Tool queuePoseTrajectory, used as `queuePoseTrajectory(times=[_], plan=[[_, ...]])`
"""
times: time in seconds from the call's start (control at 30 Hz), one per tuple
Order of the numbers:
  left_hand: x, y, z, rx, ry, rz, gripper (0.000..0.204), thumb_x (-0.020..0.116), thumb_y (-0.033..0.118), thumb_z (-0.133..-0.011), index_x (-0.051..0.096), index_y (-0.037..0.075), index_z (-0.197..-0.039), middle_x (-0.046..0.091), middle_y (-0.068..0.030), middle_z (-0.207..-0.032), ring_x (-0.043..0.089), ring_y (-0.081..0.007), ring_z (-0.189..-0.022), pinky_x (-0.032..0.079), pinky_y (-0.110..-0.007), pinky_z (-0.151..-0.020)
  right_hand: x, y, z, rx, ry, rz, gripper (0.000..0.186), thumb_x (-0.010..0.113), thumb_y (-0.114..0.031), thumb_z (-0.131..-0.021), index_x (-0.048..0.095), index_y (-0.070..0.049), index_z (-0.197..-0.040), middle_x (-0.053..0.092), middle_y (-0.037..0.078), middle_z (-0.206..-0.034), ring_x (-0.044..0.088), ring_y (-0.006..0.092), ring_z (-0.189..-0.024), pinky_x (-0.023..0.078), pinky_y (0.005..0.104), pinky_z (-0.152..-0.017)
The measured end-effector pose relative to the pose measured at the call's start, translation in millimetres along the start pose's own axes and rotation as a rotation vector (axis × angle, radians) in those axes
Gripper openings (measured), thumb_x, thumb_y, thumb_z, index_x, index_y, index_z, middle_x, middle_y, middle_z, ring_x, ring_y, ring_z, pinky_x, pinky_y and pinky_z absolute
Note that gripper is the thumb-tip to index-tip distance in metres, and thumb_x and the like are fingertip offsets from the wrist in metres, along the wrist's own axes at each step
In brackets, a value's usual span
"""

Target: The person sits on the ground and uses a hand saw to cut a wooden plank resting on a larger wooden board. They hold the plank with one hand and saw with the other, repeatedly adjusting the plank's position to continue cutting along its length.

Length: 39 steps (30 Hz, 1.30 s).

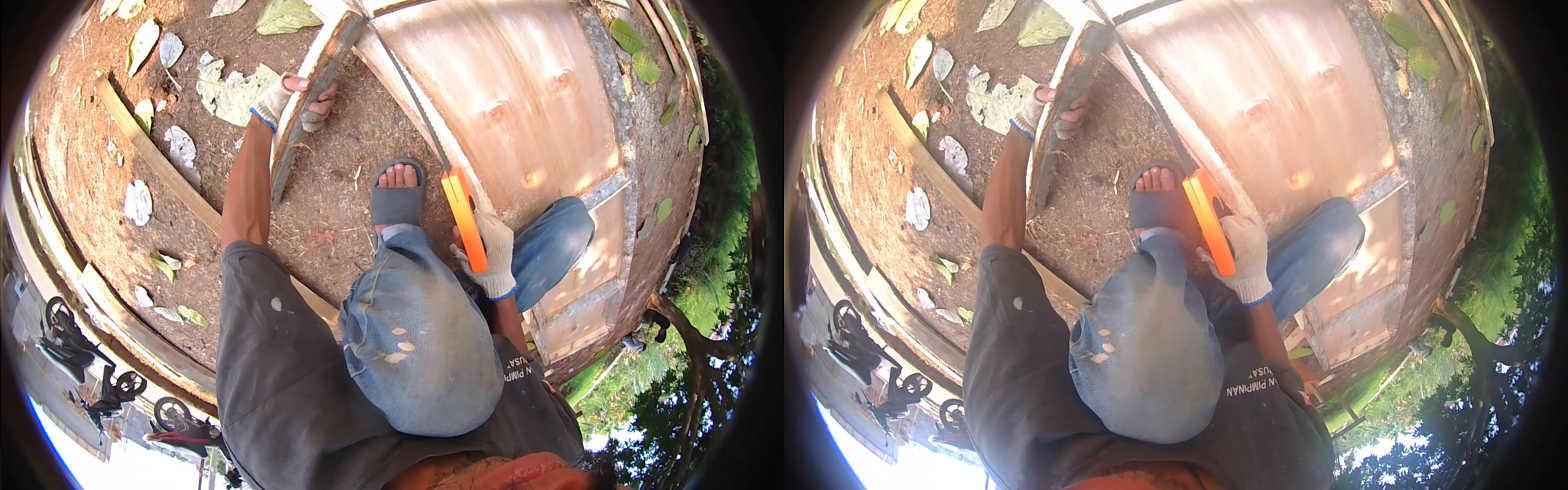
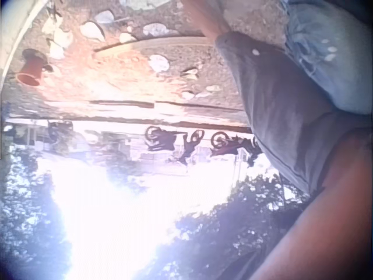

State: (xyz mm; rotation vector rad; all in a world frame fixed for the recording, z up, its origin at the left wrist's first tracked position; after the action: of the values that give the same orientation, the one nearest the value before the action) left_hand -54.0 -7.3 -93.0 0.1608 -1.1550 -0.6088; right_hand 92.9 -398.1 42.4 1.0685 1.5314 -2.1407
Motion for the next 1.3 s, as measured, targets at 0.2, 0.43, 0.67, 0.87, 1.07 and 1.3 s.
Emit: queuePoseTrajectory(times=[0.2,0.43,0.67,0.87,1.07,1.3], plan=[[4.9,1.5,-13.5,-0.076,-0.046,0.028,0.059,0.082,0.054,-0.075,0.05,0.008,-0.094,0.05,0.0004,-0.072,0.049,-0.0124,-0.058,0.043,-0.028,-0.05,26.3,6.1,-129.3,0.061,0.092,-0.126,0.023,0.08,-0.023,-0.084,0.068,-0.005,-0.093,0.071,0.015,-0.083,0.07,0.0341,-0.074,0.055,0.0393,-0.067],[0.5,-0.9,-4.1,-0.057,-0.001,0.008,0.063,0.084,0.055,-0.072,0.052,0.008,-0.097,0.049,0.0018,-0.072,0.047,-0.0117,-0.057,0.044,-0.028,-0.051,10.8,-1.2,-61.1,0.039,0.03,-0.104,0.029,0.084,-0.024,-0.077,0.068,-0.006,-0.094,0.067,0.014,-0.081,0.068,0.0367,-0.077,0.055,0.0418,-0.072],[-16.2,-9.0,-3.1,-0.075,-0.097,0.072,0.063,0.083,0.056,-0.071,0.051,0.007,-0.096,0.048,0.0013,-0.07,0.047,-0.0125,-0.056,0.043,-0.028,-0.05,16.0,7.4,-30.2,0.027,-0.05,-0.047,0.038,0.086,-0.029,-0.07,0.066,-0.006,-0.092,0.066,0.016,-0.082,0.066,0.0406,-0.079,0.053,0.0462,-0.074],[-13.6,-8.5,-9.0,-0.021,0.008,0.112,0.063,0.084,0.053,-0.073,0.052,0.006,-0.099,0.049,0.0,-0.074,0.049,-0.014,-0.062,0.046,-0.03,-0.056,22.4,11.2,-121.1,-0.007,0.086,-0.131,0.029,0.081,-0.023,-0.081,0.068,-0.006,-0.101,0.07,0.018,-0.086,0.069,0.0394,-0.082,0.055,0.0432,-0.072],[5.9,-32.8,-5.7,-0.112,0.034,0.092,0.067,0.084,0.049,-0.072,0.056,0.0,-0.109,0.051,-0.0028,-0.079,0.051,-0.0142,-0.069,0.045,-0.029,-0.06,4.2,-10.9,-50.4,0.067,0.129,-0.133,0.028,0.084,-0.018,-0.079,0.067,-0.005,-0.097,0.069,0.016,-0.084,0.069,0.0379,-0.078,0.055,0.0418,-0.071],[58.5,-40.8,-9.0,-0.029,0.712,-0.616,0.049,0.087,0.04,-0.079,0.064,0.002,-0.1,0.063,-0.0049,-0.079,0.059,-0.0143,-0.068,0.048,-0.03,-0.061,3.0,16.4,-57.1,0.276,0.153,-0.521,0.03,0.085,-0.018,-0.081,0.07,-0.001,-0.1,0.072,0.011,-0.089,0.07,0.0237,-0.08,0.055,0.0336,-0.075]])
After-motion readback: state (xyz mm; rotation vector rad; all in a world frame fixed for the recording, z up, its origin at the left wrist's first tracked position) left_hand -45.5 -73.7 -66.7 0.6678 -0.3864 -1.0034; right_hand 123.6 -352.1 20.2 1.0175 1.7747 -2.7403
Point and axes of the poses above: each hand's wrist, its own z-axis away from the middle knuckle, its own x-axis out of the palm, y = z × x, the point moved 2 cm from there along -z, towards the middle knuckle
